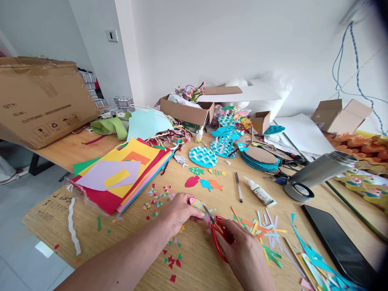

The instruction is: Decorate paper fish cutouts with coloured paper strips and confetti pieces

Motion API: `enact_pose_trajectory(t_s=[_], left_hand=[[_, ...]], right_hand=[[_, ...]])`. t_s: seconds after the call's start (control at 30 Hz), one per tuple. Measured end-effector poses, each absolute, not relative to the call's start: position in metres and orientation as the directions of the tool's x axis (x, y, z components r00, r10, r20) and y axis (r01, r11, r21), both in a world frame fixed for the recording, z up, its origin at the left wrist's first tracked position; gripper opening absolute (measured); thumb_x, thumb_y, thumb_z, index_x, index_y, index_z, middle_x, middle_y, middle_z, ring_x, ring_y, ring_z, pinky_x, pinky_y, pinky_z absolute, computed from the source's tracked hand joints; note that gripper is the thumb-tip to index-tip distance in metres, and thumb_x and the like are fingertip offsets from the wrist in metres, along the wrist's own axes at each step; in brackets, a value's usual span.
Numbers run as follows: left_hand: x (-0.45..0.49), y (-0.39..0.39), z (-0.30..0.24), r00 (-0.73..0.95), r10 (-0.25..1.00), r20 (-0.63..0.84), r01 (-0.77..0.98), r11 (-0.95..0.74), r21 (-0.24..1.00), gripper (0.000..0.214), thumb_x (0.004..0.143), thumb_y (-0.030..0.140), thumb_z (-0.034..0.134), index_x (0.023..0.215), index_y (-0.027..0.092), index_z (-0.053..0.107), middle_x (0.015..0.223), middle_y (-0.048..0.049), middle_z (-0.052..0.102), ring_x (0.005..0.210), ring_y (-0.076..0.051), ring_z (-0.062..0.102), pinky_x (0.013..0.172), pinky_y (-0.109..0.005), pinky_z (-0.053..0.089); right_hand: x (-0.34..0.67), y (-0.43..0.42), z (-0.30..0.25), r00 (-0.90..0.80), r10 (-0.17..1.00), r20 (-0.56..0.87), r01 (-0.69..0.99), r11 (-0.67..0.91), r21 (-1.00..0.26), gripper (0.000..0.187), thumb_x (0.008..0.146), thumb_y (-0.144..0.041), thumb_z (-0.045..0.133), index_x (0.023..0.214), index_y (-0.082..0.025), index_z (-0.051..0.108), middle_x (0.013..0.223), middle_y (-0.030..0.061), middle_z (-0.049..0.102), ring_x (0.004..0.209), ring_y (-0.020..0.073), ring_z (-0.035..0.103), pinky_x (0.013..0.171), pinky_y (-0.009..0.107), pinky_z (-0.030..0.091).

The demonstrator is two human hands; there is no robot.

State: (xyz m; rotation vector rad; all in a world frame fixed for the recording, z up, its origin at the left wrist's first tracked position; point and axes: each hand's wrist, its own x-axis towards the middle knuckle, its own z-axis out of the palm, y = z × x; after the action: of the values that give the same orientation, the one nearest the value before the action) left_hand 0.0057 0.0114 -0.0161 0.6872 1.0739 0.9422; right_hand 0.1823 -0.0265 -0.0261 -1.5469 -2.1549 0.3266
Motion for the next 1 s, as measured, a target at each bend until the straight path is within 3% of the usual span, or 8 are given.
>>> enact_pose_trajectory(t_s=[1.0], left_hand=[[0.0051,0.0115,-0.0164,0.199,0.878,-0.435,-0.371,0.478,0.796,0.023,0.040,0.012,0.079,0.056,0.011,0.062,0.058,-0.0035,0.065,0.053,-0.014,0.058,0.057,-0.028,0.046]], right_hand=[[0.1821,-0.0279,-0.0241,-0.255,0.932,0.258,0.837,0.346,-0.423,0.027,0.088,-0.043,0.049,0.084,-0.023,0.066,0.065,0.0012,0.065,0.055,0.0146,0.060,0.053,0.023,0.045]])
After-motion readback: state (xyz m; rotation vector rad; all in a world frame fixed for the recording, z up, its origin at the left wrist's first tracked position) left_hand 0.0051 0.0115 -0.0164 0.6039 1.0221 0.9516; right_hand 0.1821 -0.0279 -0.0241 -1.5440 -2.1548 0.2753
